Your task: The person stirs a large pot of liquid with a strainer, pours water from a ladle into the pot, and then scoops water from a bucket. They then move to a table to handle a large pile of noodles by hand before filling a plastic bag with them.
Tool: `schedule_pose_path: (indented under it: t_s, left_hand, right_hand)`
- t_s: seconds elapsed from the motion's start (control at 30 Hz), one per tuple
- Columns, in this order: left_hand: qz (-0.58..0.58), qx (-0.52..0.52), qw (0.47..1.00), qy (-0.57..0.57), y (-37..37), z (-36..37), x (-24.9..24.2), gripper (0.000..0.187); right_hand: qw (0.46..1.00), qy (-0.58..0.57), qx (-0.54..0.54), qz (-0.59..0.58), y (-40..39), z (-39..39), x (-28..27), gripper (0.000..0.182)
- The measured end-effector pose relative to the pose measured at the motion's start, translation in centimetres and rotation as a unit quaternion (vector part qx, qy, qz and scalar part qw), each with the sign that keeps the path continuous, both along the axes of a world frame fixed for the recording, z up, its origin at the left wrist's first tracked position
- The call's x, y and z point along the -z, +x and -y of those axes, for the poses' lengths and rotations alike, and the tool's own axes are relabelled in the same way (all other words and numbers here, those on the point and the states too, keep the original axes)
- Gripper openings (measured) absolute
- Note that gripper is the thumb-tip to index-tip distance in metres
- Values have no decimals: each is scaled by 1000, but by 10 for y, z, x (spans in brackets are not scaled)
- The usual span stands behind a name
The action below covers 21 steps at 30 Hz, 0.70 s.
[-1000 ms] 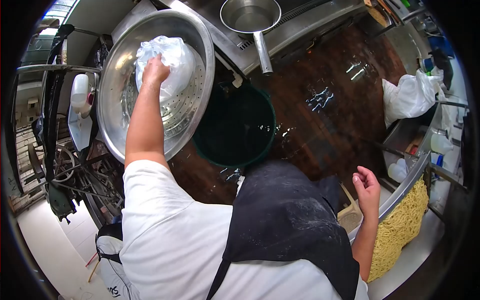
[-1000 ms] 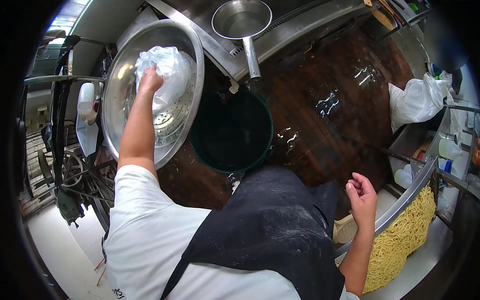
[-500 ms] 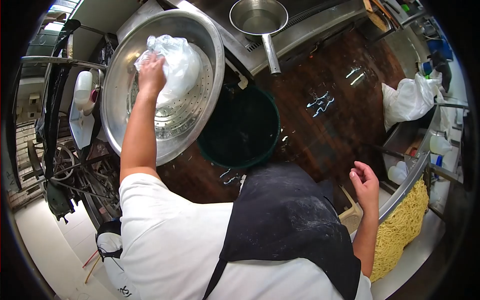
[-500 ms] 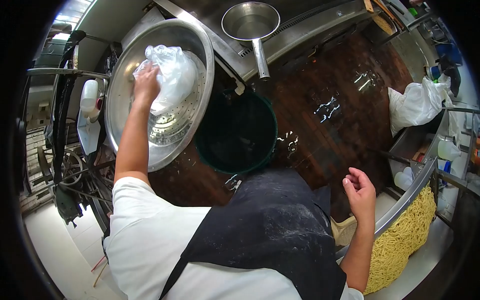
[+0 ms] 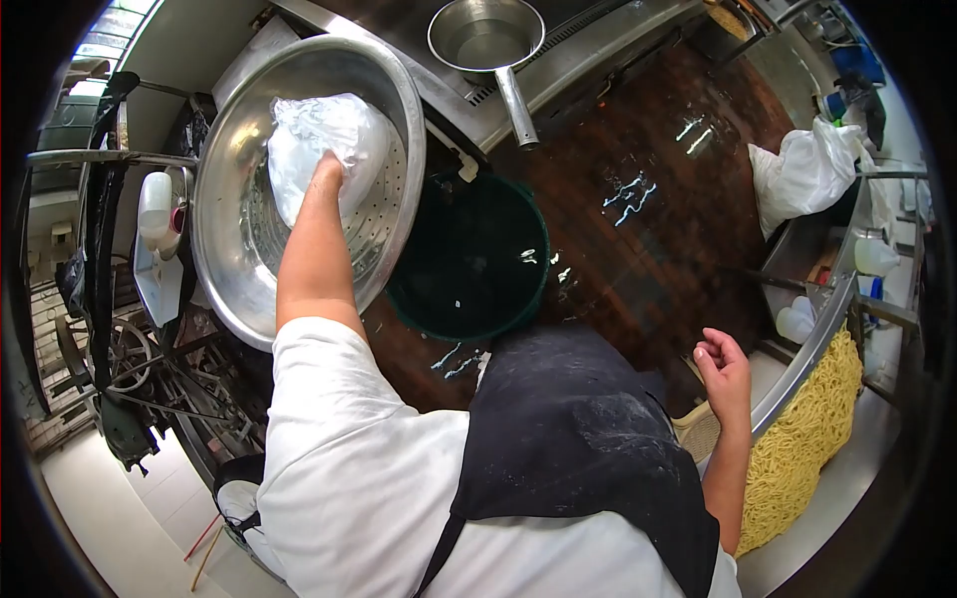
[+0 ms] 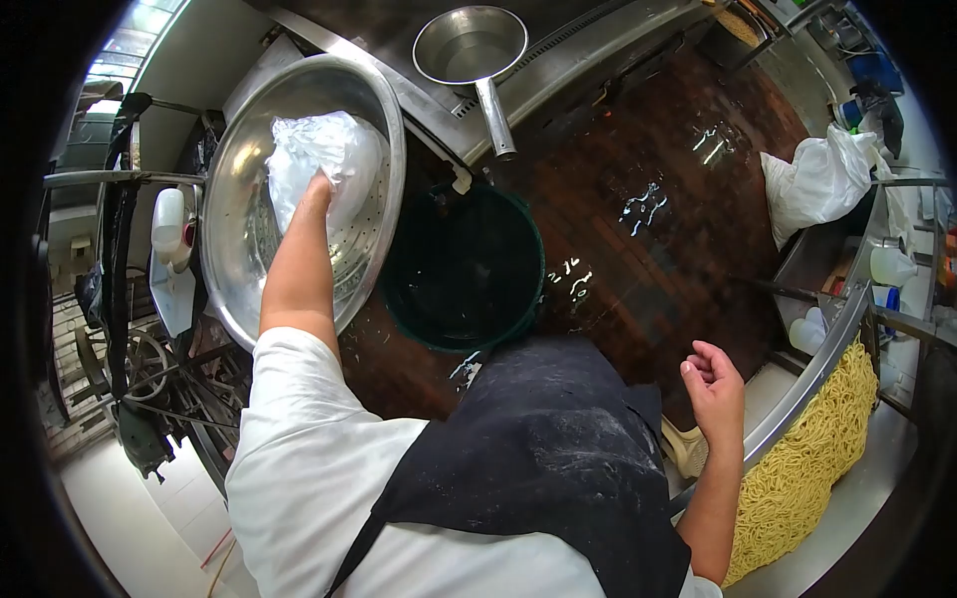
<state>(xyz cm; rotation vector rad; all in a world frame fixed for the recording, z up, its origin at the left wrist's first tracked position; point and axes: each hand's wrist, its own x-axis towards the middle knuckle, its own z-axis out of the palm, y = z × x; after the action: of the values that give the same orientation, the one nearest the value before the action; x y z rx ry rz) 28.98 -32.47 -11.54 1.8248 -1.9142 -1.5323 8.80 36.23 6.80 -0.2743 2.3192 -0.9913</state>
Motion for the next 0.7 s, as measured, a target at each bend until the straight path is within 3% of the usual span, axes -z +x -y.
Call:
schedule_pose_path:
  t_s: [0.03, 0.07, 0.13, 0.17, 0.2, 0.23, 0.3, 0.4, 0.5, 0.53, 0.6, 0.7]
  left_hand:
    - [200, 150, 967, -53, 6, 1, 7, 49]
    - [200, 151, 967, -51, 21, 11, 29, 49]
    - [181, 160, 953, -183, 60, 37, 85, 46]
    - [170, 165, 939, -248, 56, 22, 64, 45]
    - [134, 74, 953, -263, 49, 5, 39, 38]
    - [136, 74, 953, -262, 53, 10, 36, 38]
    - [49, -60, 942, -327, 70, 34, 31, 32]
    - [59, -77, 883, -459, 57, -5, -66, 24]
    - [-177, -193, 846, -464, 70, 9, -87, 12]
    - [-175, -197, 844, -467, 70, 1, -106, 12]
    - [-326, -266, 812, -404, 68, -15, -142, 18]
    - [-402, -307, 768, -392, 79, -18, -167, 18]
  right_hand:
    - [1000, 6, 2, 7, 1, 1, -1, 35]
    - [1000, 12, 3, 15, 1, 1, -3, 34]
    - [1000, 2, 9, 12, 0, -4, -1, 35]
    - [1000, -9, 18, 9, 0, -6, 0, 35]
    - [1000, -9, 18, 10, -2, -9, 2, 35]
    - [1000, -9, 20, 8, -3, -12, 3, 35]
    - [1000, -13, 17, 9, -6, -12, 6, 35]
    - [1000, -12, 9, 2, -9, -4, 5, 35]
    - [1000, -5, -25, -11, -11, 7, 1, 35]
    - [999, -4, -31, -14, -12, 10, 0, 35]
    - [999, -7, -42, -18, -15, 16, -1, 35]
    - [999, -19, -50, -11, -17, 20, -1, 36]
